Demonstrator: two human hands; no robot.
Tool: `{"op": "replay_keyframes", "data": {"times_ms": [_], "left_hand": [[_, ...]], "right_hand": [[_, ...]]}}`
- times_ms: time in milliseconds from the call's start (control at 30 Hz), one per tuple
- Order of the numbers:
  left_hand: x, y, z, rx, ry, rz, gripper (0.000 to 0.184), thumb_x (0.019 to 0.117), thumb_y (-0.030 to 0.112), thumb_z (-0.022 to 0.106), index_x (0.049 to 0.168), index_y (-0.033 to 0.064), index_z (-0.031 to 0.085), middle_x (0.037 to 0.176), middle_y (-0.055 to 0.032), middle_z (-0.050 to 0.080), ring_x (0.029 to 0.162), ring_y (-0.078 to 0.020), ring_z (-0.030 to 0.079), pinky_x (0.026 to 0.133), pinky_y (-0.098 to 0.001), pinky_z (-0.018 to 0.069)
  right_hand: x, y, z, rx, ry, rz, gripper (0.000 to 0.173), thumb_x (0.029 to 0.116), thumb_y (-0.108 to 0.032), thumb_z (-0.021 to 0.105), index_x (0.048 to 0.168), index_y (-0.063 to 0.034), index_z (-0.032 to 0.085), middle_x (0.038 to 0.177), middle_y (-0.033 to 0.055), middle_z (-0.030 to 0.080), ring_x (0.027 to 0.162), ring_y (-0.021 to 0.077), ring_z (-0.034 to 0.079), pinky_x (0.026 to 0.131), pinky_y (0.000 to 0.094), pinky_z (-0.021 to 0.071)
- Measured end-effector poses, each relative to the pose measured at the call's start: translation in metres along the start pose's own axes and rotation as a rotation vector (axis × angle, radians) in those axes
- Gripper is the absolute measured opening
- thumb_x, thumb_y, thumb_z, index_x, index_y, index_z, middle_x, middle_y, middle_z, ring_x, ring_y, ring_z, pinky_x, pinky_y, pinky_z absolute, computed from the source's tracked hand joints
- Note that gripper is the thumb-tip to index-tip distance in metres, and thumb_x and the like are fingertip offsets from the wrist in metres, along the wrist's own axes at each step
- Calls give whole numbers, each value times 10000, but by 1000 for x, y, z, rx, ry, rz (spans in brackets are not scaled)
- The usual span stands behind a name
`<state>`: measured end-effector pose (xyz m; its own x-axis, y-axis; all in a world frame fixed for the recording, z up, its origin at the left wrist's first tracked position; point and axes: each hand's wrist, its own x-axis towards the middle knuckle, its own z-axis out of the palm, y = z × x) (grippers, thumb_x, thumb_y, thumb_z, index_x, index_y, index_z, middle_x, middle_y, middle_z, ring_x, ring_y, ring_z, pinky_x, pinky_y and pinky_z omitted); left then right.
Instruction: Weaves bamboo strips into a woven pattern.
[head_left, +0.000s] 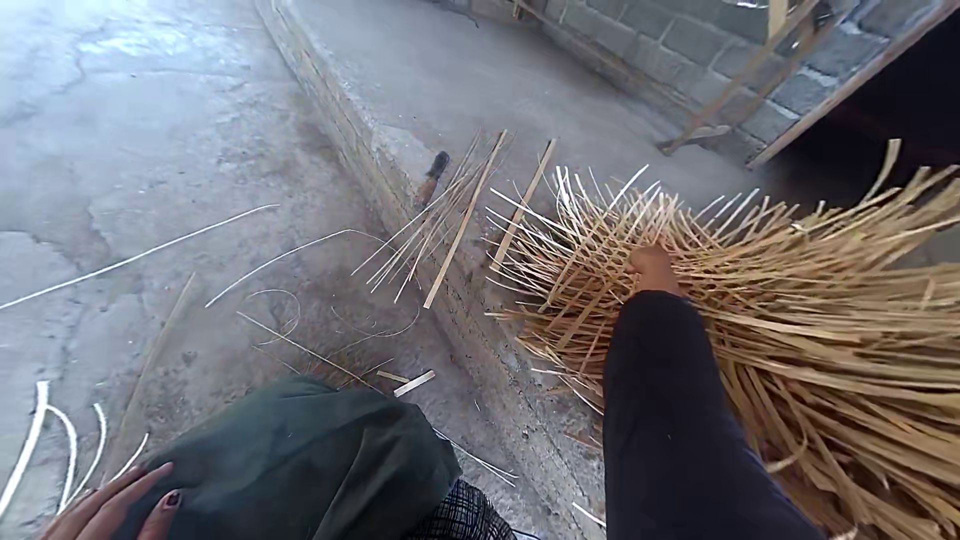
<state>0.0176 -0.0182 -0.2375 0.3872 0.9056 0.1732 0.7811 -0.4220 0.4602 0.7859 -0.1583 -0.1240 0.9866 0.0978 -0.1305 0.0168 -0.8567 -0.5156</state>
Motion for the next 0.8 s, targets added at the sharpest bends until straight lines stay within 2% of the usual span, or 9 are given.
{"op": "replay_keyframes", "data": {"times_ms": [67,200,267,400,500,567,633,700,800], "left_hand": [[-1,0,-1,12,2,7,382,1042,350,541,1297,108,692,1386,-181,631,1357,-359,540,1173,-520,351],[-4,1,-4,11,12,-3,404,1037,365,540,1295,94,692,1387,-216,619,1345,-439,529,1157,-600,339],[-5,2,-4,23,16,-17,408,1033,373,540,1296,102,694,1384,-211,622,1340,-448,529,1147,-613,345],[-6,6,-3,46,27,-38,403,1028,378,540,1291,118,700,1391,-195,624,1343,-445,530,1143,-626,345],[-7,9,-2,32,44,-42,403,1022,369,543,1279,106,707,1387,-205,624,1340,-460,528,1133,-648,344],[-8,9,0,30,55,-46,405,1023,376,541,1276,108,709,1387,-198,627,1338,-460,530,1123,-650,354],[-8,6,1,30,52,-50,407,1024,383,535,1282,122,709,1392,-187,627,1337,-455,532,1116,-647,360],[-9,5,1,19,51,-45,403,1022,372,542,1279,109,710,1386,-201,627,1327,-464,536,1115,-644,364],[-7,5,1,23,53,-24,391,1028,358,548,1273,104,713,1365,-201,640,1317,-427,559,1129,-604,372]], "right_hand": [[-10,1,16,-124,-33,-13,466,1022,-230,587,1374,75,557,1408,337,538,1312,493,528,1045,688,419],[-5,3,41,-309,-50,-51,529,976,-232,645,1391,82,547,1445,316,525,1376,447,495,1104,629,406],[9,2,50,-449,-68,-71,555,949,-230,674,1382,94,546,1436,321,531,1369,452,505,1095,628,422],[22,0,56,-495,-60,-56,517,932,-248,684,1326,75,602,1398,297,575,1339,437,539,1068,629,446],[31,4,48,-285,-53,-56,634,917,-299,741,1381,88,551,1405,313,560,1350,441,521,1093,625,419],[28,3,36,-128,5,-38,851,870,-318,797,1497,94,395,1450,330,508,1376,449,489,1115,609,405],[25,-6,20,-84,49,-33,1014,832,-350,833,1549,100,276,1485,336,468,1396,445,469,1141,582,393],[18,-20,1,14,134,-47,1047,795,-354,862,1539,106,287,1477,338,476,1391,440,480,1139,566,407],[11,-46,-27,216,279,-162,1107,759,-273,904,1557,102,235,1504,391,401,1391,525,441,1121,641,403]]}}
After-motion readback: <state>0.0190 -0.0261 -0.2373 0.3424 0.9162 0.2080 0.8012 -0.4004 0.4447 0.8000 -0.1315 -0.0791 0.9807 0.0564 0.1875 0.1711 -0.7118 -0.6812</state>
